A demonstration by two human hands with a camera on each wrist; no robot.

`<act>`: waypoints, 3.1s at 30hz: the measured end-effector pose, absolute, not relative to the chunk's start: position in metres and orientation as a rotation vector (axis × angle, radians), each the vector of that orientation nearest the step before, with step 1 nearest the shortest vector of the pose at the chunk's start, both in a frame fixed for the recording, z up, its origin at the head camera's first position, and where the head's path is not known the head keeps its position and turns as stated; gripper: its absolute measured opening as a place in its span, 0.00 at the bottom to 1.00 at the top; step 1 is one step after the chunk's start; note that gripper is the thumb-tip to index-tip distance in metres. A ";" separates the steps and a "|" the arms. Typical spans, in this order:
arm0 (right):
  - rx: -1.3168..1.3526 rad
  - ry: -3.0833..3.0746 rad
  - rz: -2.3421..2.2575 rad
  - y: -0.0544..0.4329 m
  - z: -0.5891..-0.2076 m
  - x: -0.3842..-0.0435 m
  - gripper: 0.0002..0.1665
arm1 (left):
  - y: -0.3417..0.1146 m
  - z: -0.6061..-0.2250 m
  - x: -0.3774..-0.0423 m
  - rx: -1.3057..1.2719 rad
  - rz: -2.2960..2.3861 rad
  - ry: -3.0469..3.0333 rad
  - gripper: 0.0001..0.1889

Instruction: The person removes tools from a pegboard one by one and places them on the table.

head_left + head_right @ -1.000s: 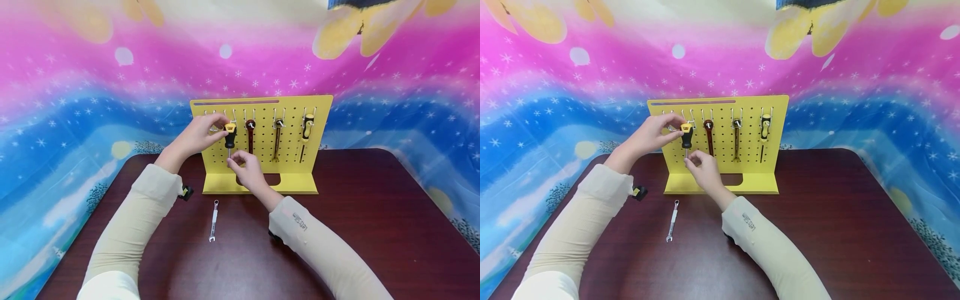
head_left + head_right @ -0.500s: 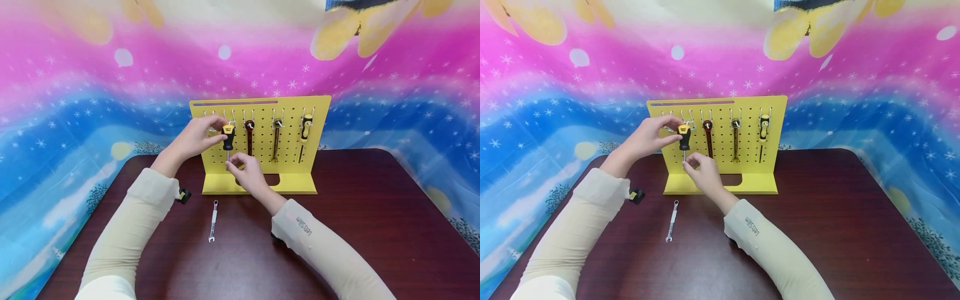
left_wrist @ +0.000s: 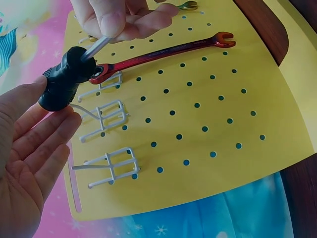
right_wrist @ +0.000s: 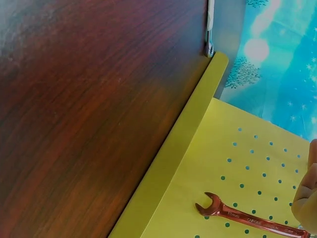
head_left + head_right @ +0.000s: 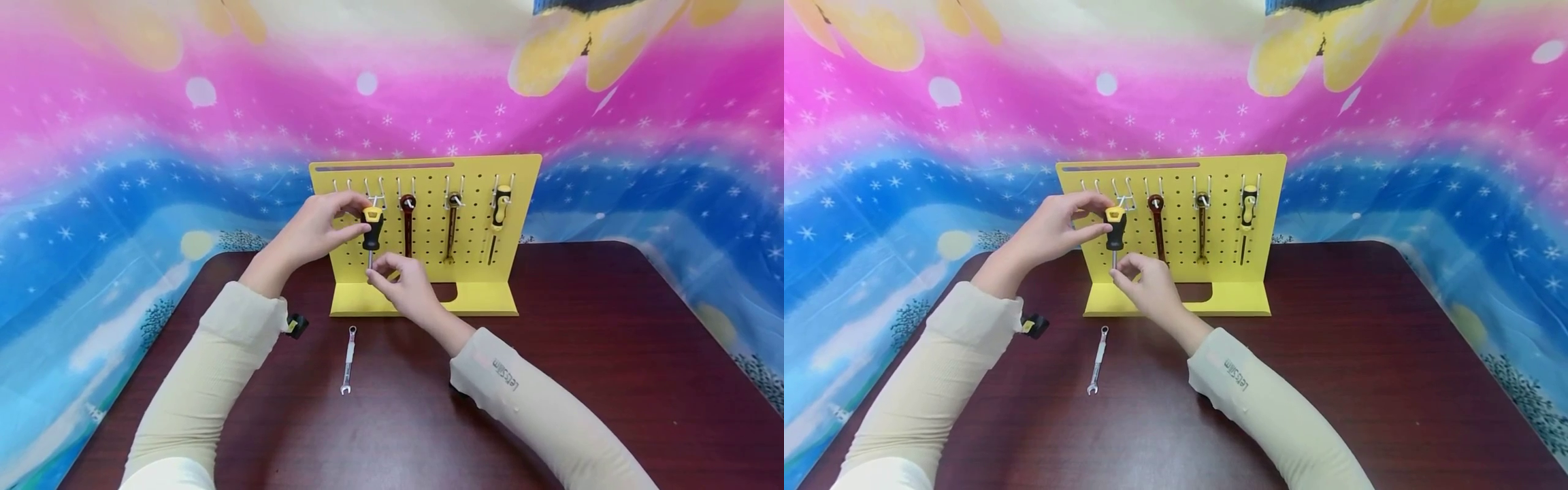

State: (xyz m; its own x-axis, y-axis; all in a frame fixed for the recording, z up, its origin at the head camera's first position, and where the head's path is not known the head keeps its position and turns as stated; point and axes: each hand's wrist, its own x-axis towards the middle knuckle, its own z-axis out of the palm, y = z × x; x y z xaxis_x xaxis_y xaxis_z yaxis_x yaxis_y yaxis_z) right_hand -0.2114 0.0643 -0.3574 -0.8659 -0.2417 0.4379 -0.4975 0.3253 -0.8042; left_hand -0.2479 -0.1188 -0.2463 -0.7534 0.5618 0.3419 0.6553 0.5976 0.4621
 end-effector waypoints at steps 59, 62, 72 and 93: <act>0.860 -2.734 1.621 0.093 -0.396 -0.165 0.09 | -0.116 -0.333 -0.229 -1.049 -1.024 -2.876 0.15; 0.849 -2.762 1.638 0.095 -0.398 -0.164 0.09 | -0.115 -0.338 -0.228 -1.061 -1.028 -2.883 0.15; 0.859 -2.827 1.659 0.098 -0.403 -0.158 0.09 | -0.112 -0.356 -0.229 -1.086 -1.023 -2.905 0.14; 0.840 -2.983 1.722 0.096 -0.411 -0.148 0.10 | -0.113 -0.386 -0.226 -1.154 -1.028 -3.022 0.14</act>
